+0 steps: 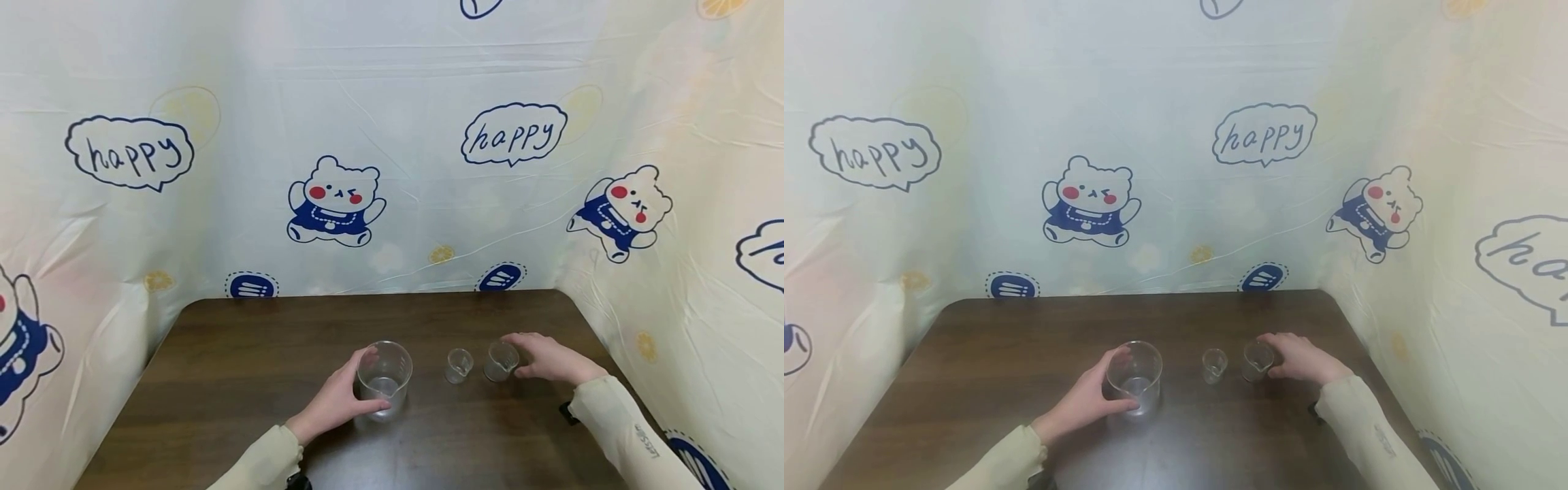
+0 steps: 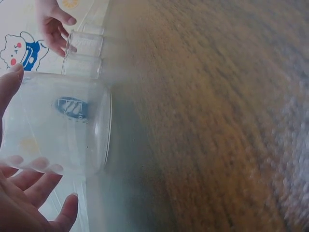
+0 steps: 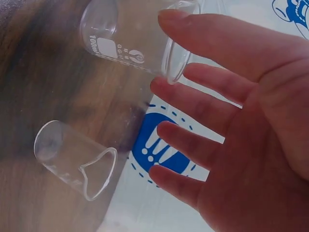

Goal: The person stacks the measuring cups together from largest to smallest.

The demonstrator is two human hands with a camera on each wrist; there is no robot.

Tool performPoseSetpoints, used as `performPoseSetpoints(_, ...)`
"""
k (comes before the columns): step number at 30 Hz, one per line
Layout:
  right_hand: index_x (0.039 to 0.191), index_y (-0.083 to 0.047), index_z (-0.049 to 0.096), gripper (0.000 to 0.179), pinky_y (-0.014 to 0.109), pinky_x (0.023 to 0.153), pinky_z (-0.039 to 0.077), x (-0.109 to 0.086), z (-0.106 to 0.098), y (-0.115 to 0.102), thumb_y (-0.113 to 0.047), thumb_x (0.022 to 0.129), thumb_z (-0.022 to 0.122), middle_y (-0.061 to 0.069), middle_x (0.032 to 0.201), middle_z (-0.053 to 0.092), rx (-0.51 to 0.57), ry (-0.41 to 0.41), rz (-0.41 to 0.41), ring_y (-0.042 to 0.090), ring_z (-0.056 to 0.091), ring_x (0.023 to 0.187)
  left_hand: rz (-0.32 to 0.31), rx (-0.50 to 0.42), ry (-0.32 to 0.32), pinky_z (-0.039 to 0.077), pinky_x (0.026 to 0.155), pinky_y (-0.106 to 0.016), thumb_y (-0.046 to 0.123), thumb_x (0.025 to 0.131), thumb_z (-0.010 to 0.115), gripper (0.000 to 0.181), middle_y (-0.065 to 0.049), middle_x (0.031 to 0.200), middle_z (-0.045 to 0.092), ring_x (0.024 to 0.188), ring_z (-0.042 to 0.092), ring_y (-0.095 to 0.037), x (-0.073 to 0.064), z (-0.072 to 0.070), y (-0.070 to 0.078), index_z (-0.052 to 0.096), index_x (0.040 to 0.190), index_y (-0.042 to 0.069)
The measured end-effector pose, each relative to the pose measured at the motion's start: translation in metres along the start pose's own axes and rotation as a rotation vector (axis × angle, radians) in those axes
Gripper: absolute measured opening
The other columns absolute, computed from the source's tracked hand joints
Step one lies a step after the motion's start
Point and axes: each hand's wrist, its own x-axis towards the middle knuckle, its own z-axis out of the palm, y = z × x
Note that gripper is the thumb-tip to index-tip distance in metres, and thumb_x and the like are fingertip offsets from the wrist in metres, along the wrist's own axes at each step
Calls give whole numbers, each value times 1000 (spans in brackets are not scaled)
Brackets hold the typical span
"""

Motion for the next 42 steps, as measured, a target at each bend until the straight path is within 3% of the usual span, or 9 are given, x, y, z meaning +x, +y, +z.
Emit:
performPoseSetpoints(10,142,1,57,66,67,105,42,7,5,7,-19,85,86,21,140,61,3,-11,12,48,52,132,-7,-5,2,45,107,-54,39,77,94,96,-2,148,57,136,55,-23,-1,2,0,41,156,20)
performPoseSetpoints(18,143,0,55,68,61,100,49,10,7,13,-20,85,86,20,134,64,69,-15,1,44,57,125,-6,-10,4,45,107,-54,39,77,94,96,-1,148,57,135,55,-22,0,1,1,41,155,21)
performPoseSetpoints(27,138,-5,60,62,60,97,50,12,8,17,-23,85,86,13,128,68,7,34,-95,39,63,117,-11,-2,9,45,108,-53,41,77,94,96,0,148,57,135,55,-21,0,1,0,41,155,23)
performPoseSetpoints(35,132,-7,61,58,66,99,45,12,9,17,-26,84,87,9,121,70,29,27,-76,37,63,115,-8,-7,6,45,107,-53,41,77,94,97,-1,148,57,135,55,-21,1,1,-1,41,155,22)
performPoseSetpoints(42,140,-7,58,67,75,101,36,13,11,17,-26,84,88,11,125,71,3,43,-116,35,66,114,-14,-17,-1,44,109,-54,39,77,94,97,-2,149,56,136,54,-22,1,1,0,41,155,20)
